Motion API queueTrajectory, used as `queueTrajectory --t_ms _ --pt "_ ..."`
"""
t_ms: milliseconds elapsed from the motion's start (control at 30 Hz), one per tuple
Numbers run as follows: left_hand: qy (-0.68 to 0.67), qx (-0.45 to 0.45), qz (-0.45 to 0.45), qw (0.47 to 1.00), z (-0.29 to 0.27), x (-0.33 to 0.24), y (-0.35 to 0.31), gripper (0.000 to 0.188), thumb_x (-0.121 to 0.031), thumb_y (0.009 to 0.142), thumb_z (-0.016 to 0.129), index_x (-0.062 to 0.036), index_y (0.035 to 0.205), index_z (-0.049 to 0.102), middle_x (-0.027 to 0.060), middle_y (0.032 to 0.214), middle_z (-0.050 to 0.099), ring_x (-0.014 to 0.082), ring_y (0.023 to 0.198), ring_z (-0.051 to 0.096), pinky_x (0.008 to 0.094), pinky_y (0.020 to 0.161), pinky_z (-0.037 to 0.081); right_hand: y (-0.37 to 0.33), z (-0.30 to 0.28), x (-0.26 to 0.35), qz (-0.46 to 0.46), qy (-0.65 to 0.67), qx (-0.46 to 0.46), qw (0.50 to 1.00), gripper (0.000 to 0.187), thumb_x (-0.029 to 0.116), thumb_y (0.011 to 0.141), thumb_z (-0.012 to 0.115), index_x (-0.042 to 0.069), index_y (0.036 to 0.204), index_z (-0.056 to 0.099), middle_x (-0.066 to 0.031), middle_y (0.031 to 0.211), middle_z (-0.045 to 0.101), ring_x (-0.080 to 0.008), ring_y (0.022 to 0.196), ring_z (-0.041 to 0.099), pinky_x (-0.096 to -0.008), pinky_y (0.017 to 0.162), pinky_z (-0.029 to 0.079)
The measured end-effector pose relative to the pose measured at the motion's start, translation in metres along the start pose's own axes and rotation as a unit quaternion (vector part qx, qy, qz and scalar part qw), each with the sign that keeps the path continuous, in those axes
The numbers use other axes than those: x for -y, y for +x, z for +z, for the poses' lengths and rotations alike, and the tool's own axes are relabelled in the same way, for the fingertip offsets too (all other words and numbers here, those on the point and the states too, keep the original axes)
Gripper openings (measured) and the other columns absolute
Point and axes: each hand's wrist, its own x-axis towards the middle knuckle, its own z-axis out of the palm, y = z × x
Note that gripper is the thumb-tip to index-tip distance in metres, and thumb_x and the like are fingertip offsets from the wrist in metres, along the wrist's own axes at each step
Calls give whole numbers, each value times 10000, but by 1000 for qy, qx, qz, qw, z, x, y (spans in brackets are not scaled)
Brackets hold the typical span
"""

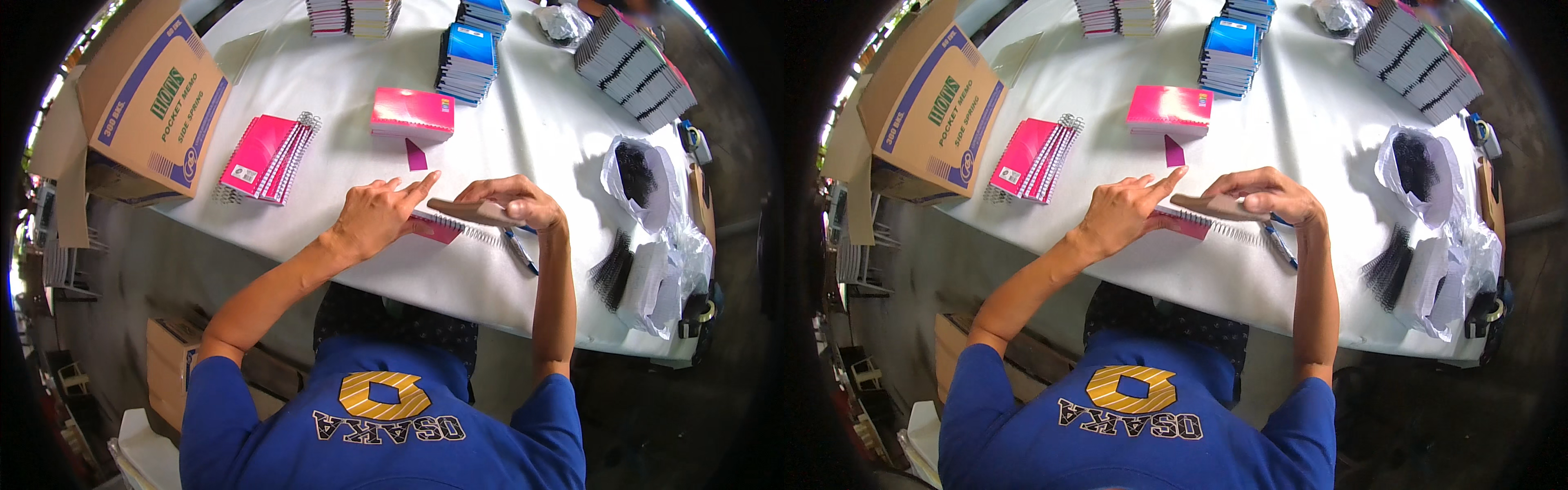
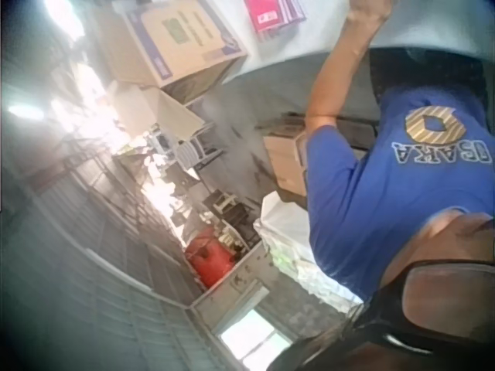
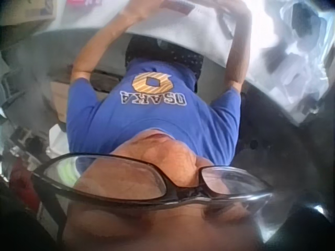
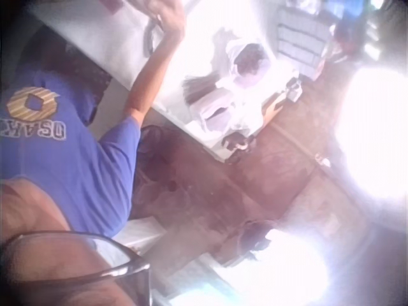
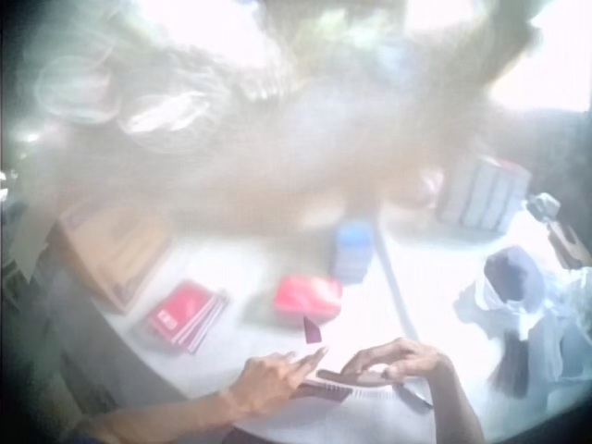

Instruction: The person assembles notebooks by hand, sliding a spiral spine onto the edge of a stack of paper and covers, and using pliers to secure the ends of the spine.

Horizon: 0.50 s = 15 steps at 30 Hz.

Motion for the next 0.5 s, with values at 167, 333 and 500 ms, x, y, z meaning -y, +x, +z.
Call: queueTrajectory --t_ms 167,333,500 --pt "4 61 -46 997 -13 2 -1 899 -396 719 786 -235 1495 362 136 1110 680 297 1004 678 375 731 577 4 5 -7 71 -28 -7 997 624 520 764 641 32 1149 696 -129 1082 692 -255 998 635 -382 930 454" --pt "-57 3 -13 998 -4 13 -8 897 -381 720 788 -238 1493 356 100 1319 593 309 1154 614 384 812 576 18 10 0 165 -143 -18 976 690 567 723 644 16 1134 697 -146 1071 687 -266 1012 628 -376 952 441" --pt "-224 -60 -66 971 -2 15 -9 961 -288 693 826 -230 1509 321 120 1412 516 318 1222 567 376 877 565 19 14 18 153 -108 -5 982 670 551 755 622 3 1135 689 -140 1055 687 -253 999 624 -378 945 433"
